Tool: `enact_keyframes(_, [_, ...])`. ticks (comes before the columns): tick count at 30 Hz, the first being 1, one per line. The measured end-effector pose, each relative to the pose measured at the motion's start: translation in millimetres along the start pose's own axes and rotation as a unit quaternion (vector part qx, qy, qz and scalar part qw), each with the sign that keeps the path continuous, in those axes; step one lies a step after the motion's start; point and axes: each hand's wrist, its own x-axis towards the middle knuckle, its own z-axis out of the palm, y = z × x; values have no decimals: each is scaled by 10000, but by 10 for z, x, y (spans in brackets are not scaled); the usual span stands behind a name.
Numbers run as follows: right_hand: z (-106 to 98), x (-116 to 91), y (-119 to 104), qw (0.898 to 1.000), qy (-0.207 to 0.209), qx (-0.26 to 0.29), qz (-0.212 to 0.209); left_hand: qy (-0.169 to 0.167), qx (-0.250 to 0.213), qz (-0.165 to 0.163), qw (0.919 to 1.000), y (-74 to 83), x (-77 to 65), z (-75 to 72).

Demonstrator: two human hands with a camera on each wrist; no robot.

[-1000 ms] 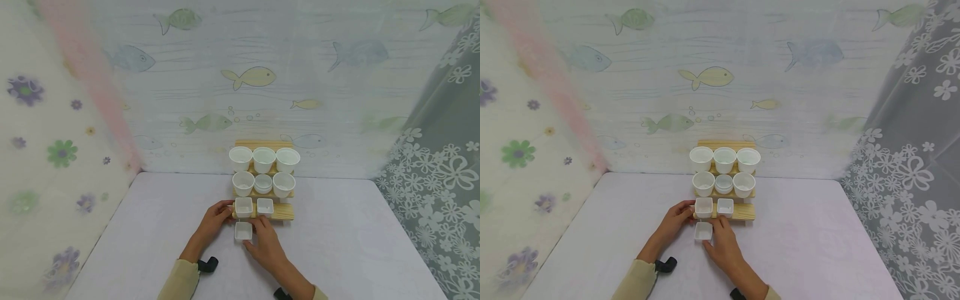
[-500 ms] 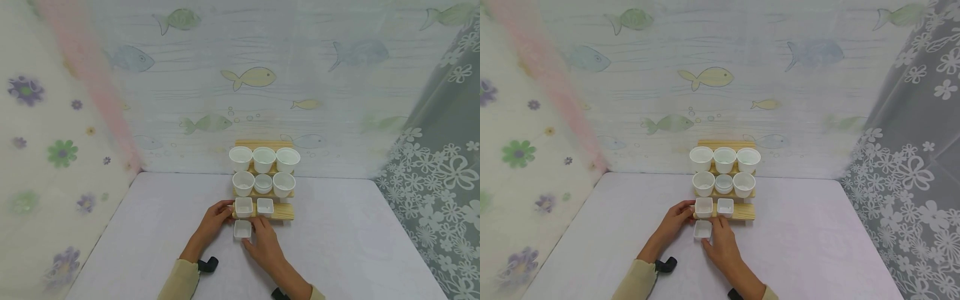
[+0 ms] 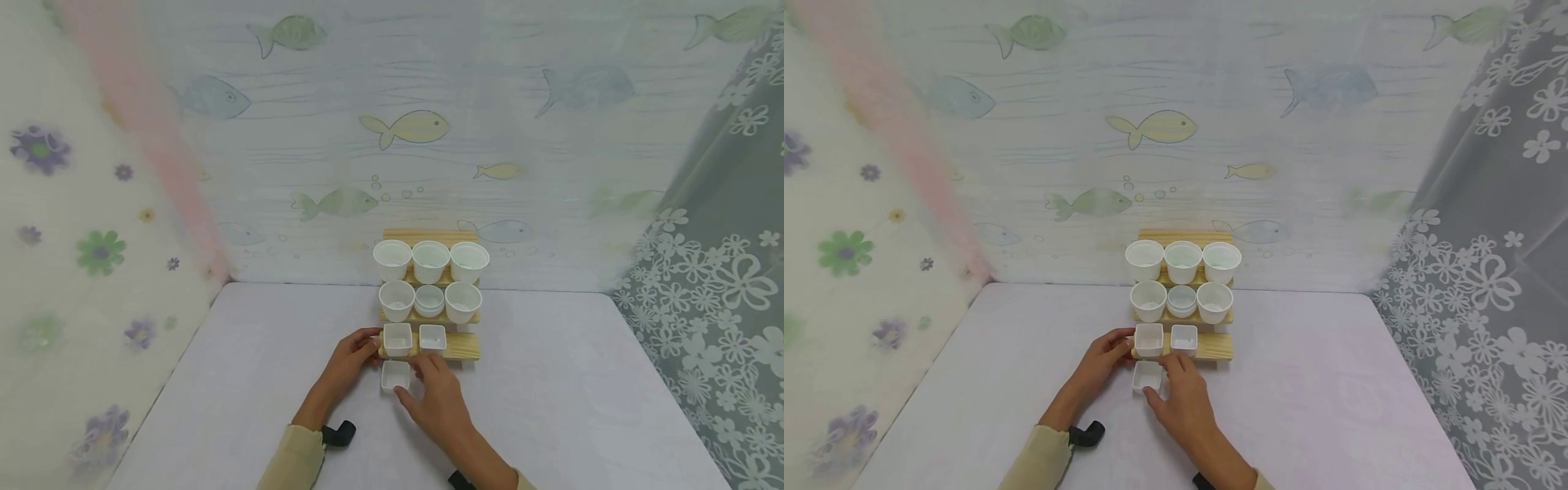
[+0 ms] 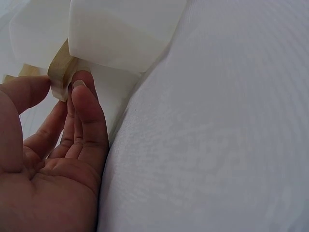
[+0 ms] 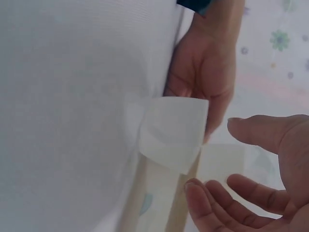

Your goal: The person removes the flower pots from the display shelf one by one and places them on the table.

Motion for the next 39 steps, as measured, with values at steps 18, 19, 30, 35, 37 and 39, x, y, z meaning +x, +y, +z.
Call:
enact_keyframes(18, [-344, 135, -1, 9970, 767, 95, -17, 26, -18, -52, 10000, -15, 1, -19])
enact_keyframes(19, [-360, 138, 1, 9968, 797, 60, -25, 24, -22, -49, 10000, -20, 4, -20])
enact_keyframes(30, [-445, 162, 42, 9920, 1177, -450, 3, -13, -92, -70, 9999, -33, 24, -19])
enact_keyframes(35, [-466, 182, 93, 9905, 1278, -509, 24, -28, -77, -71, 9999, -55, 31, -19])
enact_keyframes(37, [-474, 192, 115, 9901, 1322, -477, -8, -31, -76, -70, 9999, -60, 34, -19])
enact_keyframes(39, [-474, 201, 141, 9898, 1350, -452, -29, -29, -69, -71, 9999, -62, 37, -18])
